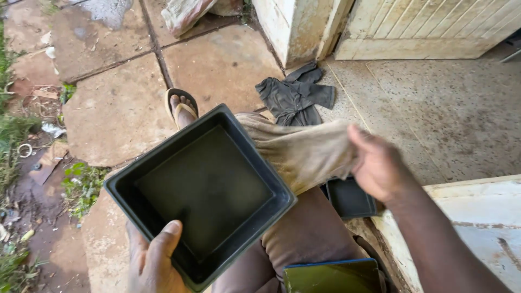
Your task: Clean and wipe down black plastic bins using a cloth.
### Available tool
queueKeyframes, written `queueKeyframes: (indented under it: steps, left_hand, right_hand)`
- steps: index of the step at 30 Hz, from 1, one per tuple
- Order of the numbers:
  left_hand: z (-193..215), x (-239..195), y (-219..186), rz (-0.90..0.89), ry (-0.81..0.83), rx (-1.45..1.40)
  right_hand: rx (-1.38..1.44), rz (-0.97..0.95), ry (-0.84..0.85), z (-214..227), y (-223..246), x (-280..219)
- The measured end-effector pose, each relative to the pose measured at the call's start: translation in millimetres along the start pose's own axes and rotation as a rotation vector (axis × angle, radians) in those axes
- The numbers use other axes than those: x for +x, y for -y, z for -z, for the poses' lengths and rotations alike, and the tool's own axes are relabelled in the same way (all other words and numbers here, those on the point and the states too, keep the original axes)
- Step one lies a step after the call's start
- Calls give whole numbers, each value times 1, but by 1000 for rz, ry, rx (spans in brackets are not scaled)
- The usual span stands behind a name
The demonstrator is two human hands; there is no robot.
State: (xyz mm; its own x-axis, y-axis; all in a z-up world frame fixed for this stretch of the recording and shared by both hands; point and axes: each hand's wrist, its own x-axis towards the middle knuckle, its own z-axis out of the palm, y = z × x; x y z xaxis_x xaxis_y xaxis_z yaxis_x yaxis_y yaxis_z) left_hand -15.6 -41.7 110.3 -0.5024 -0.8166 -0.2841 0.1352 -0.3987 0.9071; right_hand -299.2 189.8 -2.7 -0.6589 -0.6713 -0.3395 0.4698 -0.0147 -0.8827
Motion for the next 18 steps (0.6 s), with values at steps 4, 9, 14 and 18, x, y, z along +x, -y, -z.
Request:
queueKeyframes:
  steps: [4, 9, 14, 18]
  left_hand:
    - [-6, -10, 4, -51, -71, 6]
    - [-2, -14, 16, -93, -90, 78]
    - [-8, -16, 15, -110, -71, 236]
    - [-5, -19, 23, -224, -22, 303]
  right_hand:
    - [148, 241, 107, -80, 62, -50]
    - [-216, 456, 99, -87, 33, -71]
    - [-260, 505, 147, -127, 47, -74]
    - [-876, 814, 125, -179, 58, -63]
